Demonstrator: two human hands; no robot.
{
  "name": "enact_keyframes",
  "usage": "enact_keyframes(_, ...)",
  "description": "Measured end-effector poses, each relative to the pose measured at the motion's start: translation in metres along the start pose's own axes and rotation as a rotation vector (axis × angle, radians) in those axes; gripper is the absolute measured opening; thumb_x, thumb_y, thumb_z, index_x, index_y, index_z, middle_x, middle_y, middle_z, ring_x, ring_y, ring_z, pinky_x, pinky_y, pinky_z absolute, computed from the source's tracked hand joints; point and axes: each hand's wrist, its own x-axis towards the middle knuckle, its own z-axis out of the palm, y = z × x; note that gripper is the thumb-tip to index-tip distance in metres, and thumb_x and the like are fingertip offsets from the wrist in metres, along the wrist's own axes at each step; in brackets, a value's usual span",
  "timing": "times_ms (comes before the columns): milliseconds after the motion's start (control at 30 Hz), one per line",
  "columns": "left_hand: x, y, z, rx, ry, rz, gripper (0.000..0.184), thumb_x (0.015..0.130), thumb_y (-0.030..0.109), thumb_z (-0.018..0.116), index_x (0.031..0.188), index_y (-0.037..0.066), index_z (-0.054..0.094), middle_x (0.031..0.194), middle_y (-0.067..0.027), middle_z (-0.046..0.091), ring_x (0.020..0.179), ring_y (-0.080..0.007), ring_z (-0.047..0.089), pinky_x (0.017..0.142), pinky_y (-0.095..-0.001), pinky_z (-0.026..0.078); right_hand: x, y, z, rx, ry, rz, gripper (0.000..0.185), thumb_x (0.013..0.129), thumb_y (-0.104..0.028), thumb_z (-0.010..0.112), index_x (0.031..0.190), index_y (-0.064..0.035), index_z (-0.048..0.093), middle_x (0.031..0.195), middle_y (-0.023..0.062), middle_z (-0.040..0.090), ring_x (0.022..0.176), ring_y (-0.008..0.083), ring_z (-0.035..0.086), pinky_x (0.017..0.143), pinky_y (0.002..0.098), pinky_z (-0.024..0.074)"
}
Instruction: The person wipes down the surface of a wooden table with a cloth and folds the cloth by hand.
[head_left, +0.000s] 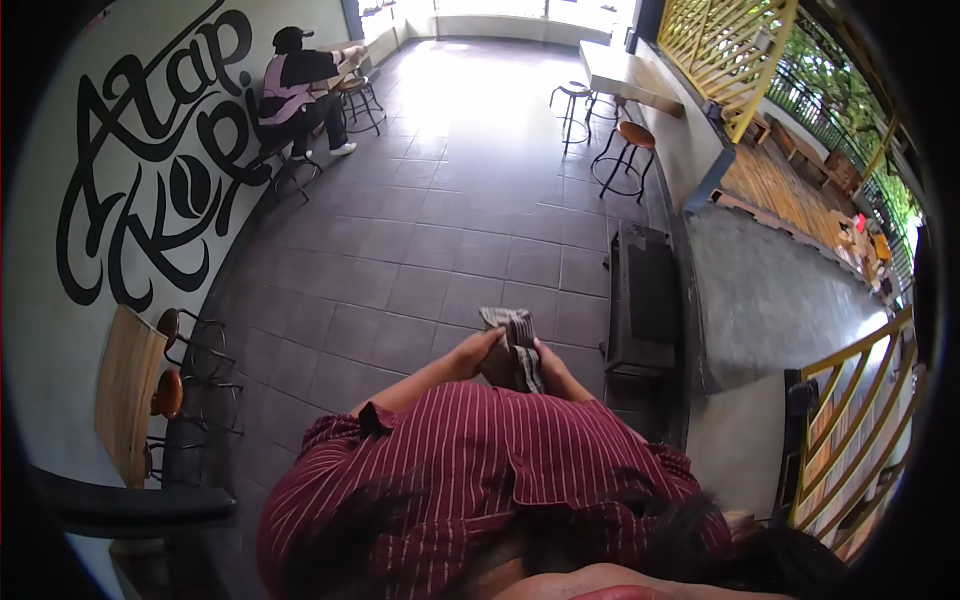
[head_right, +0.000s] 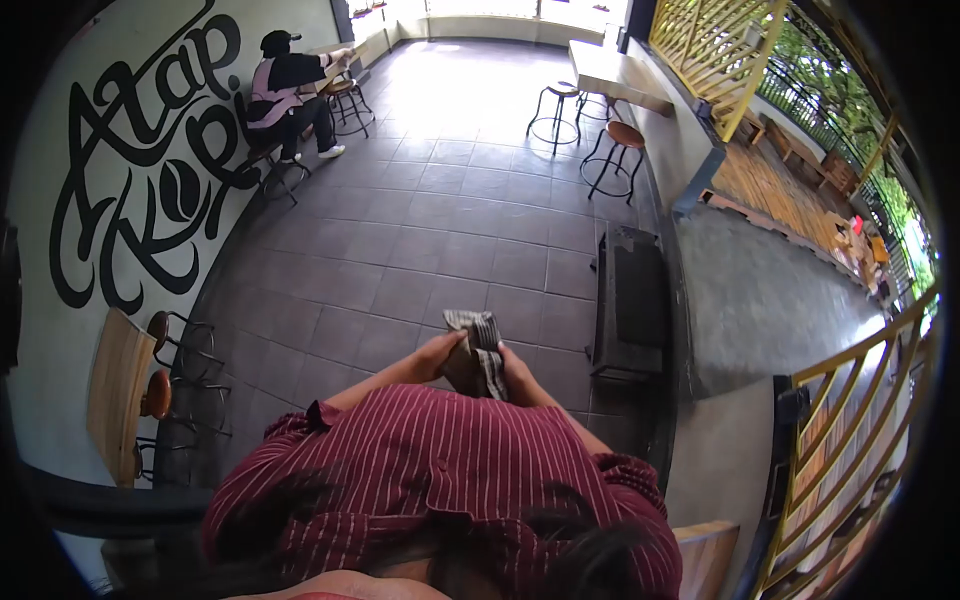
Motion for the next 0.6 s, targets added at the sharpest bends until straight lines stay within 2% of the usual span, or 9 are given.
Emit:
enact_keyframes(33, 0.006, 0.016, 0.002, -0.085, -0.044, 0.107, 0.036, 0.089, 0.029, 0.037, 0.104, -0.001, 0.051, 0.091, -0.0119, 0.060, 0.076, -0.0199, 0.061, 0.069, -0.0310, 0.049, 0.040, -0.004, -0.030, -0.073, -0.140, -0.090, 0.048, 0.087, -0.042, 0.036, 0.113, -0.0037, 0.047, 0.107, 0.0125, 0.056, 0.092, 0.0262, 0.056, 0.083, 0.0378, 0.0426)
enact_keyframes(67, 0.009, 0.031, 0.002, -0.095, -0.034, 0.103, 0.036, 0.089, 0.029, 0.037, 0.104, -0.001, 0.051, 0.091, -0.0119, 0.060, 0.076, -0.0199, 0.061, 0.069, -0.0310, 0.049, 0.043, -0.015, -0.024, -0.073, -0.139, -0.075, 0.048, 0.087, -0.042, 0.036, 0.113, -0.0037, 0.047, 0.107, 0.0125, 0.056, 0.092, 0.0262, 0.056, 0.083, 0.0378, 0.0426)
enact_keyframes(133, 0.015, 0.059, -0.008, -0.263, 0.044, 0.136, 0.033, 0.089, 0.025, 0.036, 0.102, -0.002, 0.051, 0.090, -0.0119, 0.060, 0.078, -0.0200, 0.060, 0.071, -0.0314, 0.049, 0.045, -0.054, 0.005, -0.442, 0.101, -0.319, 0.060, 0.084, -0.050, 0.040, 0.123, -0.0055, 0.034, 0.121, 0.0133, 0.042, 0.106, 0.0254, 0.046, 0.089, 0.0372, 0.0375)
enact_keyframes(167, 0.025, 0.064, -0.023, -0.300, 0.015, 0.155, 0.034, 0.090, 0.024, 0.035, 0.108, -0.001, 0.048, 0.095, -0.0120, 0.059, 0.083, -0.0196, 0.060, 0.074, -0.0318, 0.048, 0.067, -0.064, 0.000, -0.490, 0.045, -0.363, 0.068, 0.080, -0.048, 0.051, 0.128, -0.0076, 0.025, 0.126, 0.0151, 0.033, 0.114, 0.0249, 0.037, 0.093, 0.0374, 0.0324)
enact_keyframes(267, 0.046, 0.072, -0.072, -0.090, -0.018, 0.293, 0.038, 0.091, 0.027, 0.031, 0.115, 0.000, 0.043, 0.104, -0.0125, 0.056, 0.090, -0.0212, 0.057, 0.079, -0.0334, 0.047, 0.099, -0.088, 0.033, -0.861, -0.013, -0.474, 0.068, 0.078, -0.038, 0.058, 0.129, -0.0081, 0.024, 0.125, 0.0169, 0.034, 0.114, 0.0247, 0.037, 0.093, 0.0371, 0.0325)
enact_keyframes(333, 0.032, 0.110, -0.062, -0.340, -0.059, 0.136, 0.040, 0.092, 0.029, 0.026, 0.120, 0.002, 0.039, 0.112, -0.0133, 0.051, 0.098, -0.0234, 0.054, 0.085, -0.0359, 0.044, 0.131, -0.090, 0.046, -1.074, -0.020, -0.583, 0.067, 0.073, -0.028, 0.065, 0.124, -0.0033, 0.030, 0.118, 0.0170, 0.042, 0.107, 0.0238, 0.044, 0.088, 0.0347, 0.0371)
enact_keyframes(400, 0.052, 0.116, -0.094, -0.363, -0.021, 0.188, 0.042, 0.092, 0.029, 0.022, 0.119, 0.002, 0.039, 0.114, -0.0141, 0.050, 0.102, -0.0257, 0.052, 0.089, -0.0381, 0.041, 0.162, -0.104, 0.058, -1.137, -0.118, -0.562, 0.047, 0.079, -0.018, 0.054, 0.122, -0.0051, 0.038, 0.115, 0.0156, 0.046, 0.105, 0.0237, 0.046, 0.090, 0.0330, 0.0361)
enact_keyframes(467, 0.050, 0.156, -0.096, -0.402, -0.049, 0.185, 0.044, 0.092, 0.031, 0.023, 0.118, 0.000, 0.041, 0.114, -0.0149, 0.050, 0.102, -0.0260, 0.051, 0.090, -0.0392, 0.041, 0.204, -0.116, 0.064, -0.899, -0.048, -0.707, 0.030, 0.080, -0.011, 0.047, 0.109, -0.0017, 0.050, 0.099, 0.0128, 0.056, 0.094, 0.0172, 0.051, 0.083, 0.0292, 0.0400)
enact_keyframes(600, 0.069, 0.230, -0.133, -0.343, -0.044, 0.219, 0.045, 0.090, 0.029, 0.026, 0.122, 0.000, 0.037, 0.119, -0.0169, 0.045, 0.107, -0.0293, 0.047, 0.092, -0.0411, 0.038, 0.268, -0.174, 0.086, -0.682, 0.032, -0.685, 0.022, 0.085, -0.011, 0.040, 0.099, -0.0009, 0.053, 0.084, 0.0024, 0.056, 0.080, 0.0092, 0.049, 0.072, 0.0260, 0.0417)
